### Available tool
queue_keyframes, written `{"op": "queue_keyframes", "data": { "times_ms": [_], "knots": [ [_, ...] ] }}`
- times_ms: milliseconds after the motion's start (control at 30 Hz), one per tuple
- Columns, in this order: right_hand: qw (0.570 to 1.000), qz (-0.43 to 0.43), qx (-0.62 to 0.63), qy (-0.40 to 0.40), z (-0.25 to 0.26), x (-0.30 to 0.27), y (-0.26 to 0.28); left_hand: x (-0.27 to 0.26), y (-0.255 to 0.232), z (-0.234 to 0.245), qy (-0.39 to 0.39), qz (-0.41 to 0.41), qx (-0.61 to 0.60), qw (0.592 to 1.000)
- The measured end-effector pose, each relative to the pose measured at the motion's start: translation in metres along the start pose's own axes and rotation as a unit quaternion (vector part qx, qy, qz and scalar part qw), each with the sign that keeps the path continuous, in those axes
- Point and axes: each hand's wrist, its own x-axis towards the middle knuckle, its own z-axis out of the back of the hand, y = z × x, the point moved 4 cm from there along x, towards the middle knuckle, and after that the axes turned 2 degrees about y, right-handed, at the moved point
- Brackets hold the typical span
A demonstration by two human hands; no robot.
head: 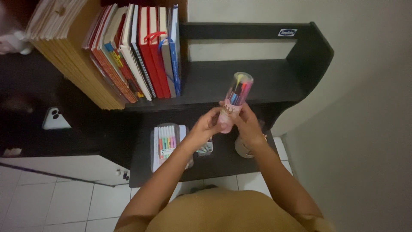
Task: Organizing various stationery items like notebooks, markers, and pens on a desk shelf.
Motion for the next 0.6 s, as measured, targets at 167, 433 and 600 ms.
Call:
{"op": "queue_keyframes", "data": {
  "times_ms": [167,433,600],
  "knots": [
    [0.998,-0.011,-0.054,-0.039,-0.002,-0.002,0.018,0.009,-0.011,-0.010,-0.025,0.052,0.131,0.990],
    [0.995,-0.048,-0.082,-0.010,-0.004,0.008,0.057,0.033,-0.033,-0.012,-0.035,-0.003,0.105,0.994],
    [0.997,-0.004,-0.068,-0.032,0.004,0.012,0.068,0.048,-0.051,-0.021,-0.073,-0.102,0.359,0.925]
  ]
}}
